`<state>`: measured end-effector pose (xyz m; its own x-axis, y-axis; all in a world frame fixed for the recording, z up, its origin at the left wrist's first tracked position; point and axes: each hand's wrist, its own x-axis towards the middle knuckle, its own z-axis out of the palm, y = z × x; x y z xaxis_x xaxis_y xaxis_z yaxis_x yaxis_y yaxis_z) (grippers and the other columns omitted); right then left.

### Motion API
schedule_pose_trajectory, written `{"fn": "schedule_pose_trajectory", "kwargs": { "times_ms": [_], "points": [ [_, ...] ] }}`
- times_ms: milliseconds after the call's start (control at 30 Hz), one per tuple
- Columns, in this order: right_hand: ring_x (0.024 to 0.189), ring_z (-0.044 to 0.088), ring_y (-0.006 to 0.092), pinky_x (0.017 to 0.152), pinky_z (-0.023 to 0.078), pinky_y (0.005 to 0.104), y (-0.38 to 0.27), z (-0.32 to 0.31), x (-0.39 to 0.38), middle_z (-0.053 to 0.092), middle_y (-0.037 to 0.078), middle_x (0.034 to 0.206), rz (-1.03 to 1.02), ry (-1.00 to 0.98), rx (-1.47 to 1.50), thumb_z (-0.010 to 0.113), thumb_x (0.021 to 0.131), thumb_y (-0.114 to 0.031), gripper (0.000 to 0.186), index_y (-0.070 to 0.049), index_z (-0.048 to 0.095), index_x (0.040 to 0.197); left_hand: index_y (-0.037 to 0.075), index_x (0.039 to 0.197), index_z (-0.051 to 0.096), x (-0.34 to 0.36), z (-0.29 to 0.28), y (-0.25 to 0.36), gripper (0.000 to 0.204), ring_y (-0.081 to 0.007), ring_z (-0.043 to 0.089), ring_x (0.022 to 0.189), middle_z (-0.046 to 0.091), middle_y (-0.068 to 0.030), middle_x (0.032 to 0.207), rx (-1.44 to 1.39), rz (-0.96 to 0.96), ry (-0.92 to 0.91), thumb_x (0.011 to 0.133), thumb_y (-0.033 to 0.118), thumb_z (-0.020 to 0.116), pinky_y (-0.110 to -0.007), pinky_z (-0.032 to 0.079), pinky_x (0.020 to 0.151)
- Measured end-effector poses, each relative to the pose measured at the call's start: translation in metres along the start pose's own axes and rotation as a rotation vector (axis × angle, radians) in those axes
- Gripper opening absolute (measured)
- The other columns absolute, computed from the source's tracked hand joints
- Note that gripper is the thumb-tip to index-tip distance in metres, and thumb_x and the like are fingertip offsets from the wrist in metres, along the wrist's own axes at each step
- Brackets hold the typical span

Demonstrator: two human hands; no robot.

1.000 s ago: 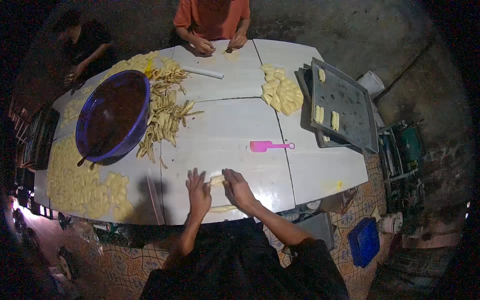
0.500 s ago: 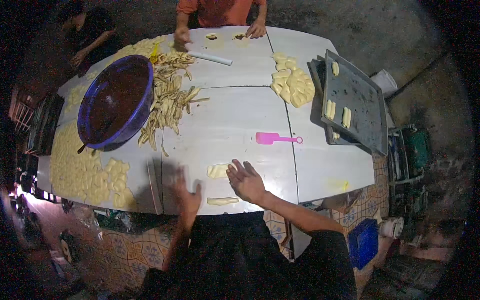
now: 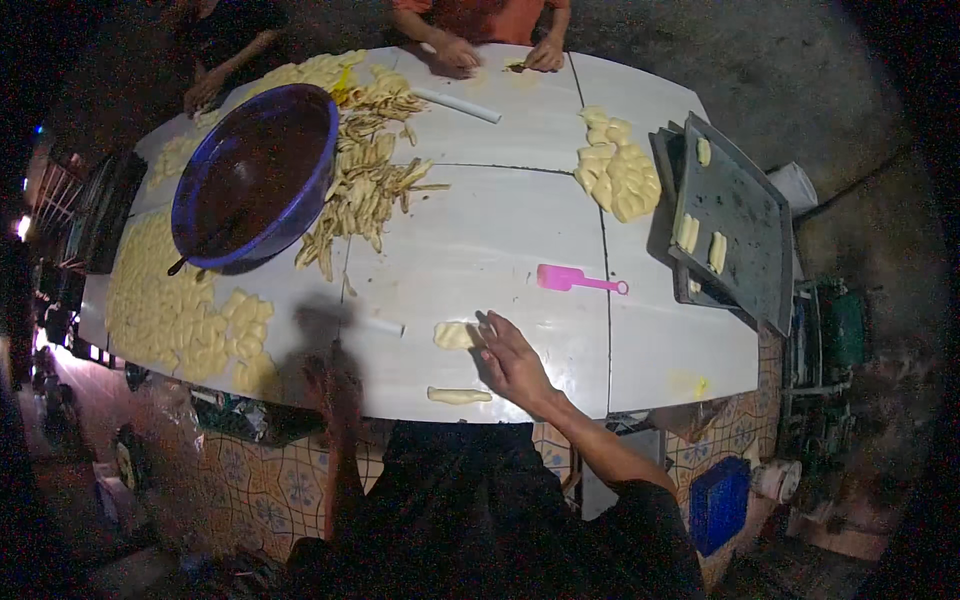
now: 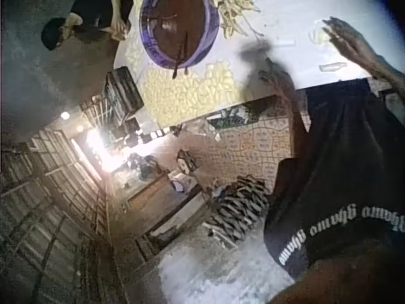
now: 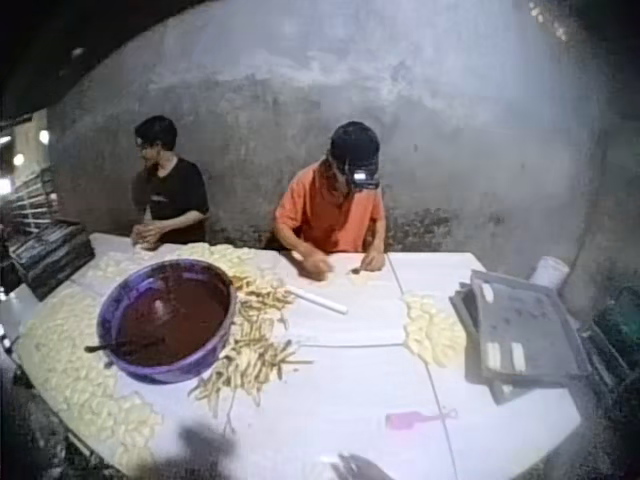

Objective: The person prepares pieces of dough on a table by using a small spatula to spread a brown filling onto flattened dough circles, then rolls the dough into cylindrical shapes and places them onto a metal tray.

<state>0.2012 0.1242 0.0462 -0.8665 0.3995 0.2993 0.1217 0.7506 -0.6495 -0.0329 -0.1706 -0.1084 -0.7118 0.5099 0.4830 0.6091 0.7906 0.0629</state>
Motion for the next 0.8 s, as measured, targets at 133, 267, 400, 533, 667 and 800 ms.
{"fn": "schedule_pose_trajectory", "kwargs": {
  "times_ms": [133, 267, 400, 533, 667, 800],
  "points": [
    [0.119, 0.062, 0.0371, 0.1, 0.052, 0.0451, 0.001, 0.013, 0.024, 0.069, 0.019, 0.12, -0.057, 0.001, 0.064, 0.062, 0.094, -0.01, 0.033, -0.001, 0.066, 0.125, 0.009, 0.142, 0.053, 0.077, -0.035, 0.008, 0.055, -0.0401, 0.046, 0.136, 0.052, -0.0214, 0.145, -0.121, 0.071, -0.167, 0.088, 0.015, 0.064, -0.057, 0.036, 0.11],
    [0.109, 0.062, 0.04, 0.095, 0.049, 0.0491, -0.035, 0.064, 0.133, 0.067, 0.02, 0.118, -0.182, 0.073, 0.005, 0.07, 0.086, -0.015, 0.036, 0.0, 0.064, 0.117, 0.011, 0.143, 0.054, 0.164, -0.052, 0.03, 0.054, -0.0373, 0.043, 0.14, 0.05, -0.0175, 0.148, -0.246, 0.244, -0.075, 0.089, 0.01, 0.059, -0.053, 0.034, 0.113],
    [0.11, 0.058, 0.0375, 0.092, 0.051, 0.049, 0.009, 0.128, 0.153, 0.063, 0.019, 0.114, -0.062, -0.217, -0.268, 0.073, 0.08, -0.013, 0.035, -0.002, 0.063, 0.112, 0.016, 0.143, 0.054, 0.185, -0.063, 0.064, 0.058, -0.0311, 0.038, 0.145, 0.053, -0.0106, 0.147, -0.172, 0.304, -0.28, 0.085, 0.01, 0.059, -0.057, 0.027, 0.116],
    [0.102, 0.059, 0.0372, 0.09, 0.052, 0.0467, -0.001, 0.092, 0.106, 0.062, 0.019, 0.112, -0.242, -0.174, 0.014, 0.07, 0.08, -0.003, 0.042, 0.0, 0.062, 0.121, 0.017, 0.134, 0.061, 0.119, -0.058, 0.048, 0.049, -0.0279, 0.05, 0.131, 0.062, -0.0065, 0.129, -0.102, 0.337, -0.187, 0.086, 0.013, 0.062, -0.057, 0.029, 0.114],
    [0.103, 0.06, 0.0379, 0.087, 0.054, 0.0461, -0.01, 0.008, 0.021, 0.062, 0.02, 0.118, -0.053, -0.12, 0.008, 0.07, 0.085, -0.005, 0.042, 0.0, 0.063, 0.126, 0.01, 0.125, 0.065, 0.097, -0.104, 0.106, 0.043, -0.0288, 0.06, 0.113, 0.066, -0.0095, 0.112, -0.37, 0.436, -0.334, 0.083, 0.015, 0.073, -0.049, 0.037, 0.107],
    [0.107, 0.06, 0.0394, 0.088, 0.054, 0.0475, 0.002, -0.004, 0.008, 0.059, 0.023, 0.119, 0.192, 0.032, 0.053, 0.07, 0.087, -0.007, 0.037, 0.001, 0.064, 0.122, 0.003, 0.118, 0.069, 0.09, -0.073, 0.149, 0.035, -0.0332, 0.06, 0.113, 0.066, -0.014, 0.116, -0.557, 0.448, -0.265, 0.083, 0.005, 0.069, -0.046, 0.044, 0.102]
  ]
}}
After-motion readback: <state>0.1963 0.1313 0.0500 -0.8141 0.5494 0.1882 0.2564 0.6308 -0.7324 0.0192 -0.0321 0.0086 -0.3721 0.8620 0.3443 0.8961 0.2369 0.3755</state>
